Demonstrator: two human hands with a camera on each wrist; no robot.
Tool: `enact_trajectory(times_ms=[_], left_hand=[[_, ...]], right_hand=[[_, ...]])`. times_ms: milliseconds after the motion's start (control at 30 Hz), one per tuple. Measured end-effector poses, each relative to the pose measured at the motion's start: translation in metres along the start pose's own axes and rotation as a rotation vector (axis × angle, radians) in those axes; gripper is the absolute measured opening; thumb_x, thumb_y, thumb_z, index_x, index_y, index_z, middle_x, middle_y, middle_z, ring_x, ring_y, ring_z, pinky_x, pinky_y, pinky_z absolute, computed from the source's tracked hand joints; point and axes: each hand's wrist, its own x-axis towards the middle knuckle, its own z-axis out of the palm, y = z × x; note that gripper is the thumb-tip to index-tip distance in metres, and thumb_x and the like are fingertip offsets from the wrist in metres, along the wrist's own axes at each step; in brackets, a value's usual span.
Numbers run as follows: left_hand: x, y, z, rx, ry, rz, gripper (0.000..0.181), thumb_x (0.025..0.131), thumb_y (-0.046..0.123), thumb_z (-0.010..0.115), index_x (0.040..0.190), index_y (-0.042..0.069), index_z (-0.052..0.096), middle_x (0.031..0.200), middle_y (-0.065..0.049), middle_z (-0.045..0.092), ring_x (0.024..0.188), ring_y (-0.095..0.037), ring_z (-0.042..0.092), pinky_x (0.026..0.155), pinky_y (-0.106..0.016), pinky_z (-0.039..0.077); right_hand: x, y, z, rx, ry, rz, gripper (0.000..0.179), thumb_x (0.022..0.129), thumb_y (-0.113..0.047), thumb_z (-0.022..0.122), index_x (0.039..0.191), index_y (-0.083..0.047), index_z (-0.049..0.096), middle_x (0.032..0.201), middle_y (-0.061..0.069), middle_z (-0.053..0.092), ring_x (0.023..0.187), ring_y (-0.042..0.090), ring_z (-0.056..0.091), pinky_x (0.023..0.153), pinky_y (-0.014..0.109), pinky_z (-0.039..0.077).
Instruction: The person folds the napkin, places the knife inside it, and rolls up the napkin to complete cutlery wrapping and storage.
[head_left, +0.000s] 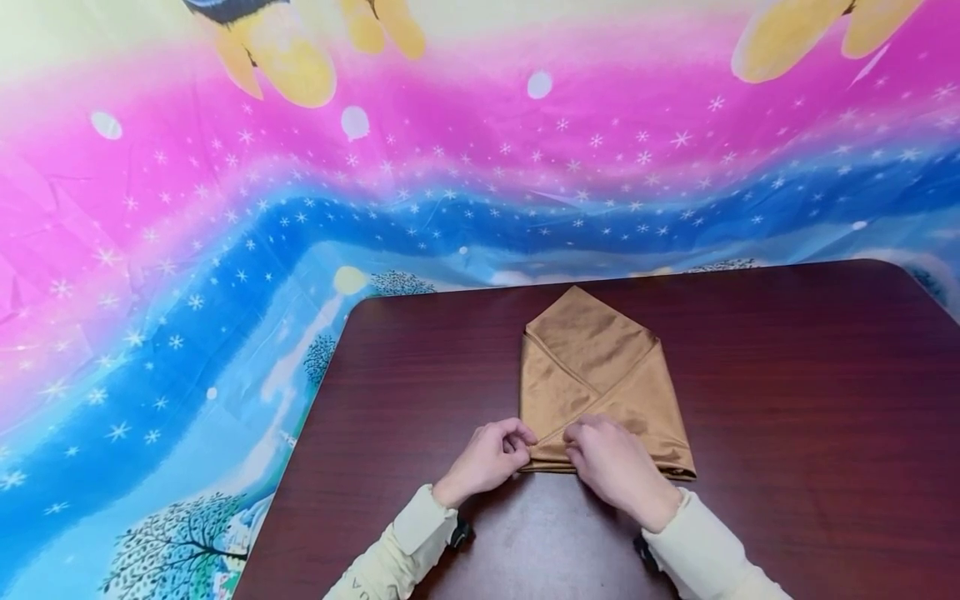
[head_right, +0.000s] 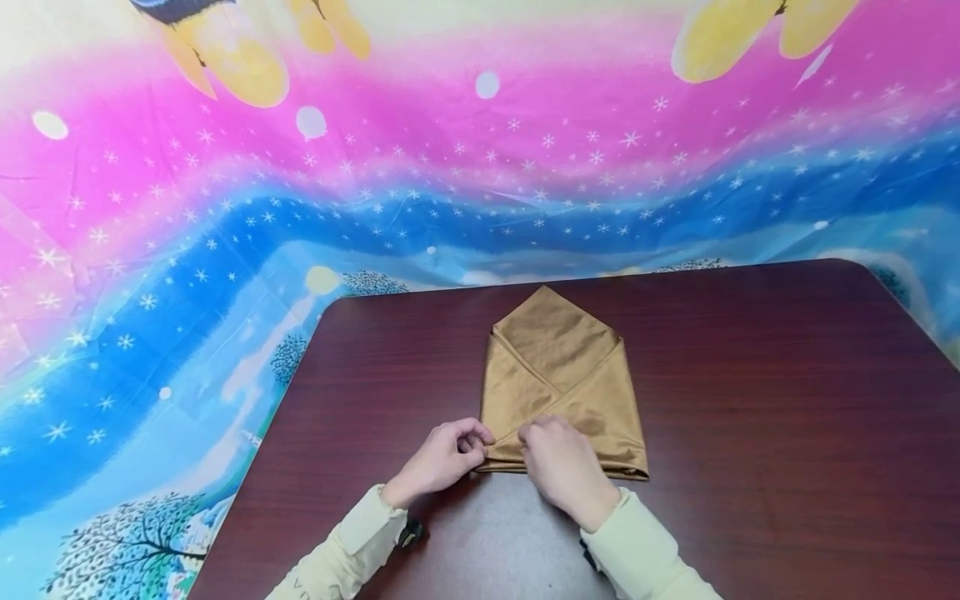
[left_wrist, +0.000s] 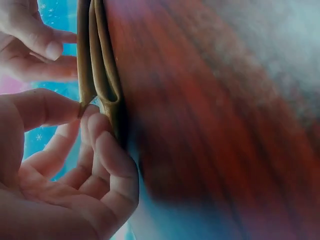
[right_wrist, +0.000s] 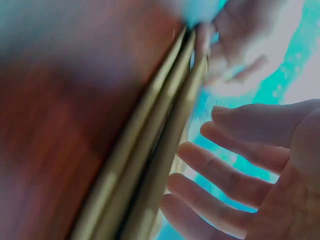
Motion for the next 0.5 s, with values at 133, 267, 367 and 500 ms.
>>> enact_trajectory(times_ms=[133, 267, 367, 500], left_hand=[[0.000, 0.000, 0.000, 0.019, -0.005, 0.011, 0.016, 0.079, 0.002, 0.056, 0.089, 0.009, 0.066, 0.070, 0.002, 0.061, 0.051, 0.002, 0.050, 0.054, -0.016, 0.042], [-0.001, 0.001, -0.001, 0.032, -0.018, -0.003, 0.015, 0.081, 0.002, 0.057, 0.087, 0.010, 0.068, 0.069, 0.003, 0.061, 0.050, 0.004, 0.049, 0.056, -0.016, 0.042], [0.000, 0.002, -0.001, 0.065, -0.018, 0.001, 0.015, 0.080, 0.001, 0.057, 0.087, 0.009, 0.069, 0.069, 0.003, 0.062, 0.052, 0.004, 0.049, 0.059, -0.015, 0.042], [0.000, 0.003, -0.002, 0.114, -0.013, 0.003, 0.015, 0.079, 0.001, 0.058, 0.085, 0.009, 0.070, 0.069, 0.003, 0.063, 0.058, 0.003, 0.049, 0.062, -0.016, 0.042]], right_hand=[[-0.004, 0.025, -0.016, -0.015, -0.018, 0.048, 0.009, 0.075, -0.011, 0.074, 0.075, -0.016, 0.066, 0.078, -0.002, 0.060, 0.075, 0.020, 0.060, 0.063, 0.039, 0.050], [-0.013, 0.049, -0.032, -0.024, -0.083, 0.132, 0.015, 0.075, -0.015, 0.075, 0.073, -0.019, 0.061, 0.079, -0.001, 0.056, 0.077, 0.021, 0.056, 0.057, 0.040, 0.047], [-0.020, 0.064, -0.039, -0.034, -0.138, 0.181, 0.020, 0.074, -0.017, 0.075, 0.072, -0.020, 0.056, 0.079, 0.000, 0.052, 0.078, 0.022, 0.052, 0.054, 0.040, 0.044], [-0.028, 0.079, -0.044, -0.046, -0.191, 0.210, 0.021, 0.073, -0.018, 0.075, 0.074, -0.018, 0.054, 0.079, 0.002, 0.050, 0.074, 0.023, 0.051, 0.053, 0.040, 0.042]])
